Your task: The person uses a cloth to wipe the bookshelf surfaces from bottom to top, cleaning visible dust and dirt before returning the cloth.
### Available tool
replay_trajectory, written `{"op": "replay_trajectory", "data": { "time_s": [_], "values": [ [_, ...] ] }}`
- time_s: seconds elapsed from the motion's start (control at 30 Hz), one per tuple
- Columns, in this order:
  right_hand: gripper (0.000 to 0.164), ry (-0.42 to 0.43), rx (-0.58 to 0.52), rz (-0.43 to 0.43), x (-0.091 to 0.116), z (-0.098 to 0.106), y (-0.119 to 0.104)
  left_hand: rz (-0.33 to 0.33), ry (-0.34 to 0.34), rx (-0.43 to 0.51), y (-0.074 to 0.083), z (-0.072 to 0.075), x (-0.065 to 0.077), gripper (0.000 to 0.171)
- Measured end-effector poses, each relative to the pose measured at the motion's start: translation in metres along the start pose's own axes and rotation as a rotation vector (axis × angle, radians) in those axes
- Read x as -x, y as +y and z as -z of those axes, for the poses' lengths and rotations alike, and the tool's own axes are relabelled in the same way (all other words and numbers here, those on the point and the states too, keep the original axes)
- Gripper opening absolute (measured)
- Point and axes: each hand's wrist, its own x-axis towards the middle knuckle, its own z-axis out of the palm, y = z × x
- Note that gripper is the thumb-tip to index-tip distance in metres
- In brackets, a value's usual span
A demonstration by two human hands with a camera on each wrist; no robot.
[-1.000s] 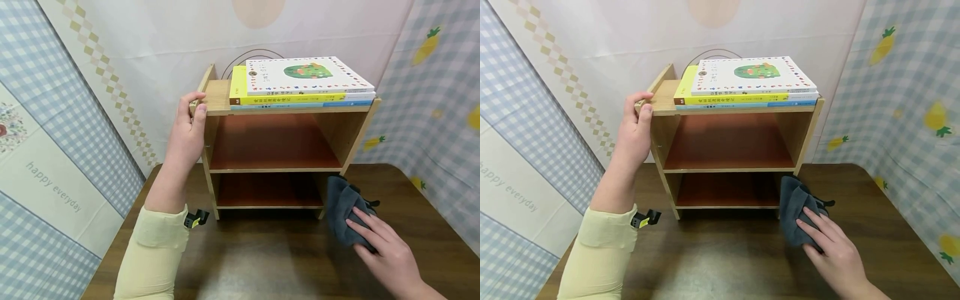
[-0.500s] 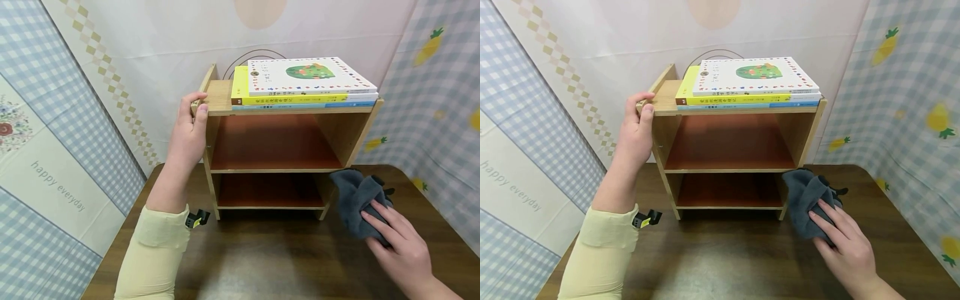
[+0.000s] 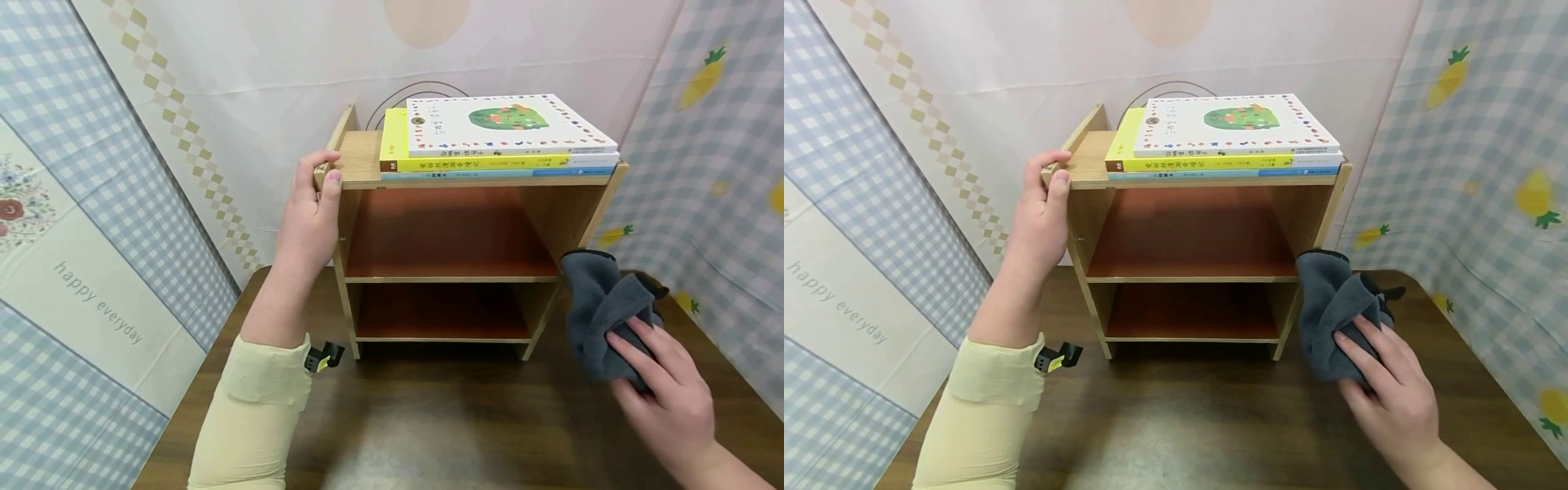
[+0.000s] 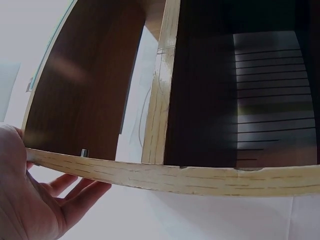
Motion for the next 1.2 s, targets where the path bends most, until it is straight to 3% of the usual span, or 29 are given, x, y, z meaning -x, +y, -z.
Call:
{"op": "replay_trajectory", "data": {
  "time_s": [0.2, 0.57, 1.2],
  "values": [
    [0.043, -0.026, 0.048, 0.021, 0.002, -0.012, 0.011, 0.002, 0.003, -0.005, -0.001, -0.001, 0.000, 0.043],
    [0.045, -0.242, 0.150, -0.016, 0.015, -0.023, 0.042, -0.006, 0.002, -0.002, -0.001, -0.004, -0.001, 0.043],
    [0.050, -0.297, 0.176, -0.023, 0.018, -0.036, 0.046, -0.015, 0.010, 0.008, -0.003, -0.003, -0.001, 0.043]
  ]
}}
